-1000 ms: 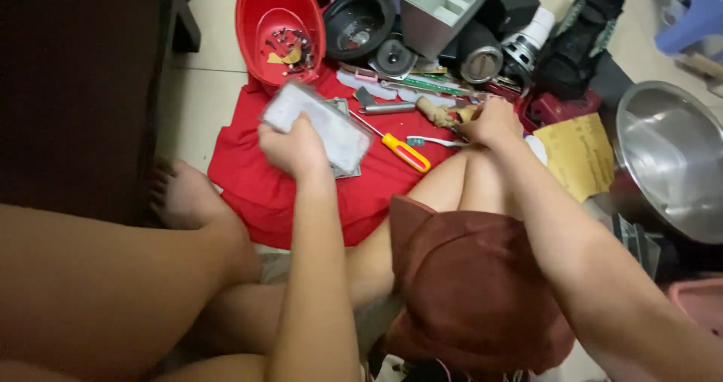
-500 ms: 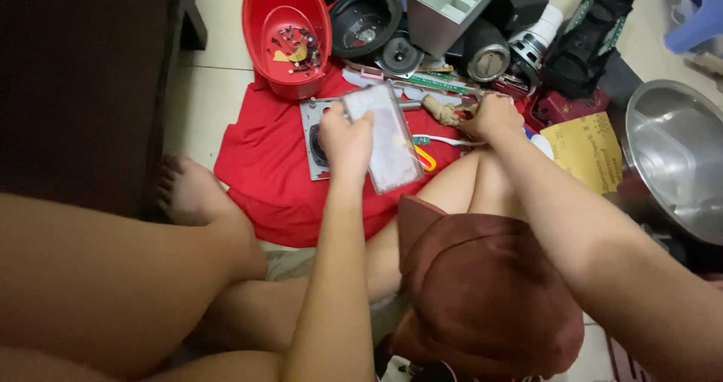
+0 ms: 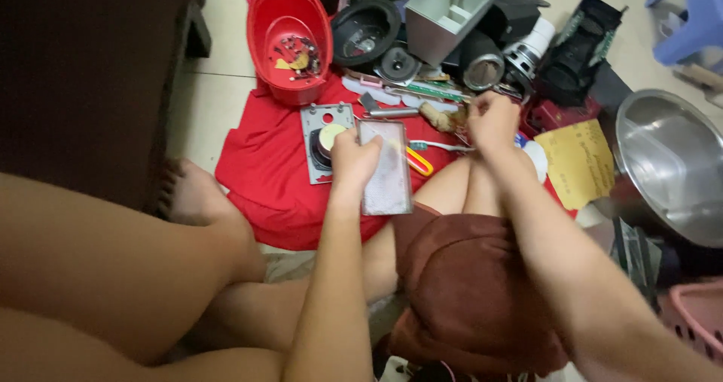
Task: The person sits on the floor and wipes a rectangular metal object with a brown cloth. They then use a small yellow abrasive pad to scrub the surface of the metal object, repeatedly rubbing it back and forth.
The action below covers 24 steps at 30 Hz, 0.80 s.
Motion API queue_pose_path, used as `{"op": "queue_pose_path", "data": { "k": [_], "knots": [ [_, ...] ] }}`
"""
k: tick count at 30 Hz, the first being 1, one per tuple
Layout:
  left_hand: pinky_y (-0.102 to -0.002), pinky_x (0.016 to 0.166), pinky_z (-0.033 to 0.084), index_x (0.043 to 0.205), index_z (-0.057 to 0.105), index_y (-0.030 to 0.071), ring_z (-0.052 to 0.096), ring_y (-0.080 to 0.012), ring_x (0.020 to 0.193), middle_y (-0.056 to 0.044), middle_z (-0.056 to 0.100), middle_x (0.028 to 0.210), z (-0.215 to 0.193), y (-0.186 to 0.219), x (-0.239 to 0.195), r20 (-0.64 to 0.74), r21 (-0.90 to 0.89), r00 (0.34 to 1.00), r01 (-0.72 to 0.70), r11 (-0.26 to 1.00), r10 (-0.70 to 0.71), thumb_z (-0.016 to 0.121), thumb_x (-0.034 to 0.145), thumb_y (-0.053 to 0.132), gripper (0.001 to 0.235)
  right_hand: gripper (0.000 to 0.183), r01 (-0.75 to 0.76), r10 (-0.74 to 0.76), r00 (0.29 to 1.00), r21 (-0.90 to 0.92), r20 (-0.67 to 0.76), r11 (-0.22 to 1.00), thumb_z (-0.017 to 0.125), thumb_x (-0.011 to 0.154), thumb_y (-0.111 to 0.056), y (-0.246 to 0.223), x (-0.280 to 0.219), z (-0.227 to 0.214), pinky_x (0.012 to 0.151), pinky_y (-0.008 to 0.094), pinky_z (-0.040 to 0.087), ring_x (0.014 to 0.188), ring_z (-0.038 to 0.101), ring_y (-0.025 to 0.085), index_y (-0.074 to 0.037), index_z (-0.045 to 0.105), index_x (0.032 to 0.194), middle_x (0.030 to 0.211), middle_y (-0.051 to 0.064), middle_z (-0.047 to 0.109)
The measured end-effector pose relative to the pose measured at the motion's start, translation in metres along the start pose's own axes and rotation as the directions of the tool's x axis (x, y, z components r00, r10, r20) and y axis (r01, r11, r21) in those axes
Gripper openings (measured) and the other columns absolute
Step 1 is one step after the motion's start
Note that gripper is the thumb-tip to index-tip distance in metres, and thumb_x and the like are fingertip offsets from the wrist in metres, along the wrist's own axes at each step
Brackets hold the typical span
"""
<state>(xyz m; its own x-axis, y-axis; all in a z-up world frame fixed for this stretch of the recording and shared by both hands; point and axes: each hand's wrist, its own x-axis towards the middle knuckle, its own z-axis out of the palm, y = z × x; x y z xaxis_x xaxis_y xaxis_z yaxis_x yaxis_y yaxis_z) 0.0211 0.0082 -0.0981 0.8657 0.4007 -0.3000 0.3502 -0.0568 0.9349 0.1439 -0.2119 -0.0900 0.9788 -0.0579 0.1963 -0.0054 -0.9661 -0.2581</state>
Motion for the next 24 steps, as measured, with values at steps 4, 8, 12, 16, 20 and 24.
{"op": "queue_pose_path", "data": {
  "k": [4, 8, 12, 16, 20, 24],
  "knots": [
    [-0.039, 0.084, 0.045, 0.104, 0.062, 0.004, 0.058, -0.0277, 0.099, -0.016, 0.064, 0.093, 0.005, 0.007, -0.024, 0.047, -0.233, 0.999, 0.030, 0.972, -0.019, 0.057, 0.075, 0.017, 0.032, 0.008, 0.460, -0.391, 0.875, 0.235, -0.286, 0.856, 0.053, 0.084, -0.003, -0.068, -0.088, -0.058, 0.071, 0.048, 0.043, 0.077, 0.059, 0.041, -0.002, 0.058, 0.089, 0.076, 0.021, 0.062],
    [-0.043, 0.097, 0.036, 0.116, 0.052, -0.001, 0.046, -0.0339, 0.117, -0.024, 0.055, 0.116, -0.002, 0.026, -0.047, 0.129, -0.335, 0.992, 0.055, 0.941, -0.012, 0.045, 0.083, 0.009, 0.035, 0.006, 0.646, -0.587, 0.754, 0.171, -0.297, 0.744, 0.052, 0.085, -0.001, -0.086, -0.140, -0.058, 0.065, 0.033, 0.049, 0.074, 0.063, 0.026, -0.004, 0.055, 0.090, 0.073, 0.012, 0.059],
    [-0.044, 0.099, 0.033, 0.120, 0.050, 0.000, 0.042, -0.0358, 0.120, -0.024, 0.051, 0.120, 0.001, 0.016, -0.033, 0.115, -0.325, 0.993, 0.009, 0.946, 0.031, 0.045, 0.083, 0.006, 0.037, 0.007, 0.533, -0.424, 0.838, 0.343, -0.344, 0.773, 0.049, 0.087, -0.001, -0.072, -0.113, -0.053, 0.061, 0.042, 0.046, 0.072, 0.059, 0.035, -0.005, 0.052, 0.091, 0.076, 0.015, 0.056],
    [-0.043, 0.097, 0.036, 0.120, 0.050, 0.002, 0.046, -0.0320, 0.117, -0.021, 0.053, 0.117, -0.001, 0.014, -0.029, 0.086, -0.355, 0.996, 0.027, 0.934, 0.004, 0.045, 0.084, 0.007, 0.036, 0.007, 0.343, -0.162, 0.924, 0.560, -0.347, 0.754, 0.054, 0.083, -0.003, -0.062, -0.096, -0.045, 0.056, 0.030, 0.047, 0.067, 0.060, 0.023, -0.008, 0.055, 0.089, 0.095, 0.010, 0.055],
    [-0.037, 0.086, 0.044, 0.120, 0.051, 0.003, 0.052, -0.0214, 0.097, -0.015, 0.057, 0.102, 0.002, 0.019, -0.029, 0.160, -0.555, 0.985, 0.138, 0.820, -0.058, 0.052, 0.086, 0.021, 0.038, 0.005, 0.616, -0.436, 0.782, 0.448, -0.445, 0.649, 0.055, 0.081, 0.000, -0.082, -0.113, -0.065, 0.088, 0.045, 0.039, 0.106, 0.048, 0.037, -0.003, 0.054, 0.084, 0.109, 0.014, 0.046],
    [-0.043, 0.087, 0.045, 0.133, 0.037, 0.008, 0.054, -0.0261, 0.101, -0.016, 0.052, 0.114, 0.000, 0.029, -0.036, 0.393, -0.660, 0.919, 0.301, 0.688, -0.025, 0.050, 0.085, 0.042, 0.060, 0.007, 0.724, -0.654, 0.690, 0.306, -0.311, 0.618, 0.058, 0.080, -0.005, -0.084, -0.127, -0.059, 0.075, 0.036, 0.043, 0.079, 0.058, 0.027, -0.011, 0.060, 0.082, 0.079, 0.006, 0.056]
  ]
}}
